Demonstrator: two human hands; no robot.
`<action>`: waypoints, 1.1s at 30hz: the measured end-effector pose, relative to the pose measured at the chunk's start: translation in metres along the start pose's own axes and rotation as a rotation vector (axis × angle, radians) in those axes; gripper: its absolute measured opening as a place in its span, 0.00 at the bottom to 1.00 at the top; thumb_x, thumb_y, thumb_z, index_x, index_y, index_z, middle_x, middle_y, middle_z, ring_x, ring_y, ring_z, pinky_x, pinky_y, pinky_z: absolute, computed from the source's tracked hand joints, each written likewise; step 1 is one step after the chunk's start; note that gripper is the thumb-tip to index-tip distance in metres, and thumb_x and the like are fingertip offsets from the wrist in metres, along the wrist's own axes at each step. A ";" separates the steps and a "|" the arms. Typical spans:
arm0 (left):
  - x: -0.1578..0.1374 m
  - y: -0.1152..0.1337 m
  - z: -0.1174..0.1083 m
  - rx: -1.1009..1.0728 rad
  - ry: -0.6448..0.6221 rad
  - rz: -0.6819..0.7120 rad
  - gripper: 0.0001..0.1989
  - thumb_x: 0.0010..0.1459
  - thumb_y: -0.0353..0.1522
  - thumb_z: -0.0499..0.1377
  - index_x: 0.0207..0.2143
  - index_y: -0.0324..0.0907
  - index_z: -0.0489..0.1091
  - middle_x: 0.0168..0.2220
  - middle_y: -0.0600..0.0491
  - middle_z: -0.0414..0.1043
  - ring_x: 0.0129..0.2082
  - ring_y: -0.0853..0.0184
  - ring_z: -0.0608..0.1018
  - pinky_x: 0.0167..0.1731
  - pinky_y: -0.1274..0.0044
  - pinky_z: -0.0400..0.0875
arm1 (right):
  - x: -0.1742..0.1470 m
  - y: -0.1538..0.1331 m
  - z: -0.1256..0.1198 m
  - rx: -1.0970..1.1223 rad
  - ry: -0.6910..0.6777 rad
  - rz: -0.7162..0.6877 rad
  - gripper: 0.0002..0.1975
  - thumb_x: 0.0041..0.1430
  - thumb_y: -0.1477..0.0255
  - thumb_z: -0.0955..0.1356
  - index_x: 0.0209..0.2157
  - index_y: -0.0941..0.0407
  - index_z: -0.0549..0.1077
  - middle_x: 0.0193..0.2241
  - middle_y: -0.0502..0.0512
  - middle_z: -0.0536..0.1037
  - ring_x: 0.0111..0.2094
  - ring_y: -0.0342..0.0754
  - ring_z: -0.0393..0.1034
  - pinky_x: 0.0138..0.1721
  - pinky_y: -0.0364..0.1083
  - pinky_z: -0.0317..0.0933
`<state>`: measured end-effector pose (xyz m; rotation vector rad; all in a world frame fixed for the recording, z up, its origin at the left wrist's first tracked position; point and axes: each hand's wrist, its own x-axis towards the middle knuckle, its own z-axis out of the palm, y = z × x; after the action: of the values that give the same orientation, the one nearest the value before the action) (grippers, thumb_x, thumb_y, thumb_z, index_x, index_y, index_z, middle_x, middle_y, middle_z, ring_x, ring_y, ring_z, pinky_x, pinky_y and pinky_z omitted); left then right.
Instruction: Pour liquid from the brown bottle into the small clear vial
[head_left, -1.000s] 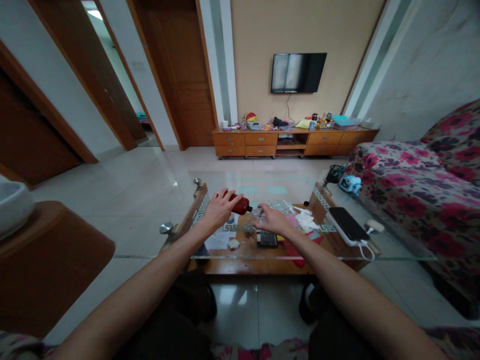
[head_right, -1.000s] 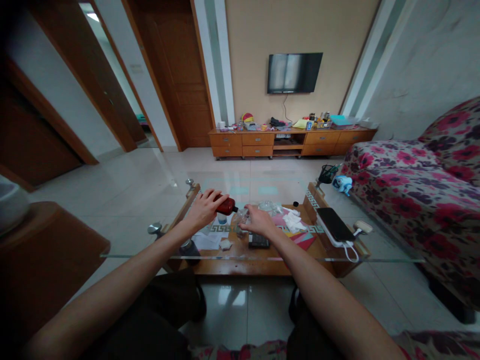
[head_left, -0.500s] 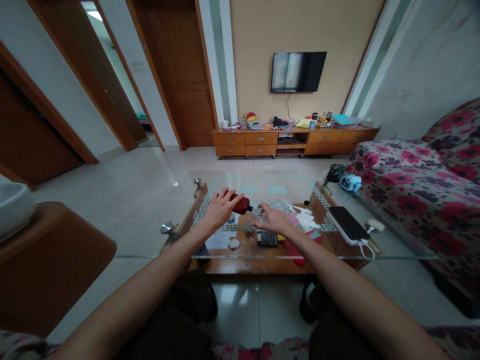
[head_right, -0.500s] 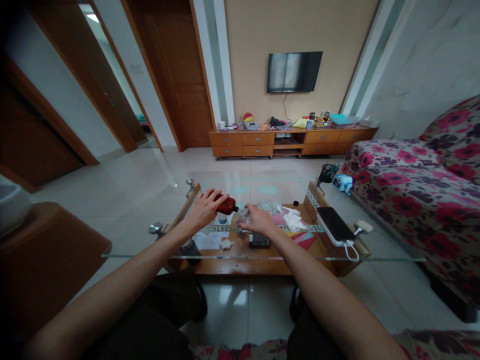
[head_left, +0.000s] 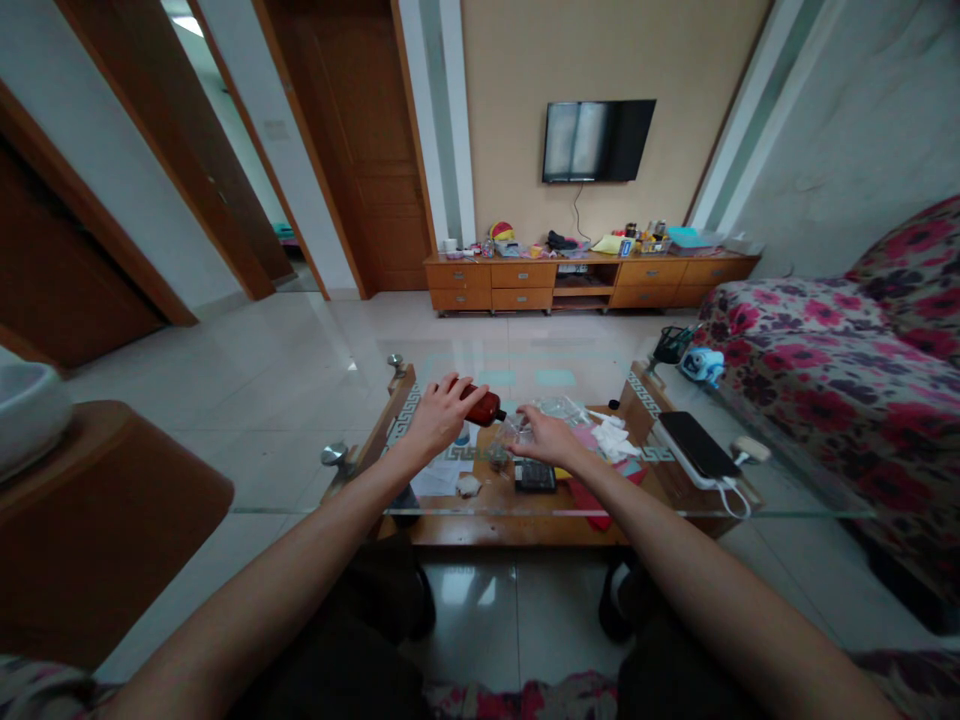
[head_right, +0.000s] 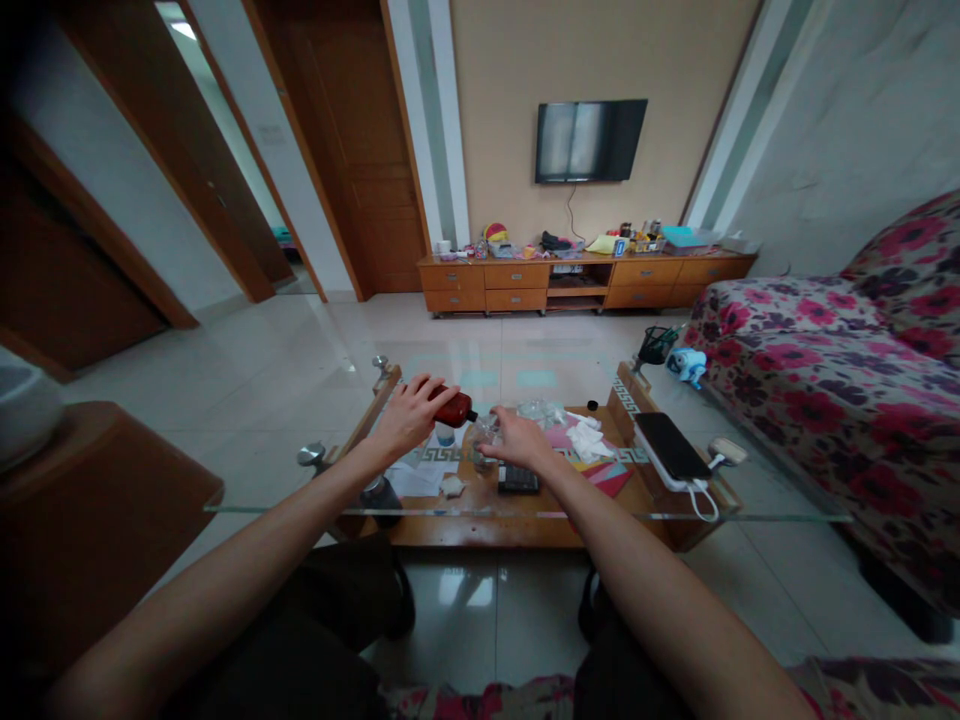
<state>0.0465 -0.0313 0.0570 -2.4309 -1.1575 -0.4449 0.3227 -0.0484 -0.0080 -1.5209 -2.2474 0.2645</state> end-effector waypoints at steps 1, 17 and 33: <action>0.000 0.000 0.000 0.002 -0.001 0.001 0.33 0.64 0.23 0.55 0.69 0.53 0.62 0.65 0.44 0.66 0.65 0.50 0.63 0.57 0.59 0.64 | 0.000 -0.001 0.000 0.003 0.000 -0.001 0.42 0.57 0.50 0.75 0.66 0.55 0.63 0.52 0.65 0.80 0.49 0.61 0.78 0.48 0.50 0.67; 0.001 0.005 -0.001 -0.024 0.014 -0.004 0.31 0.65 0.25 0.54 0.69 0.53 0.63 0.66 0.43 0.66 0.66 0.49 0.63 0.58 0.57 0.63 | -0.002 -0.002 -0.003 0.011 -0.023 -0.004 0.42 0.58 0.51 0.75 0.66 0.55 0.63 0.53 0.65 0.80 0.49 0.60 0.78 0.48 0.50 0.66; 0.009 0.020 -0.005 -0.024 0.007 0.004 0.30 0.67 0.25 0.53 0.69 0.54 0.62 0.66 0.45 0.65 0.67 0.50 0.62 0.59 0.58 0.62 | -0.009 0.012 -0.008 0.173 -0.035 -0.013 0.41 0.56 0.52 0.77 0.65 0.53 0.64 0.52 0.63 0.80 0.49 0.59 0.77 0.49 0.50 0.66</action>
<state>0.0667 -0.0390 0.0605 -2.4497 -1.1505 -0.4682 0.3395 -0.0523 -0.0070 -1.4219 -2.1973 0.4723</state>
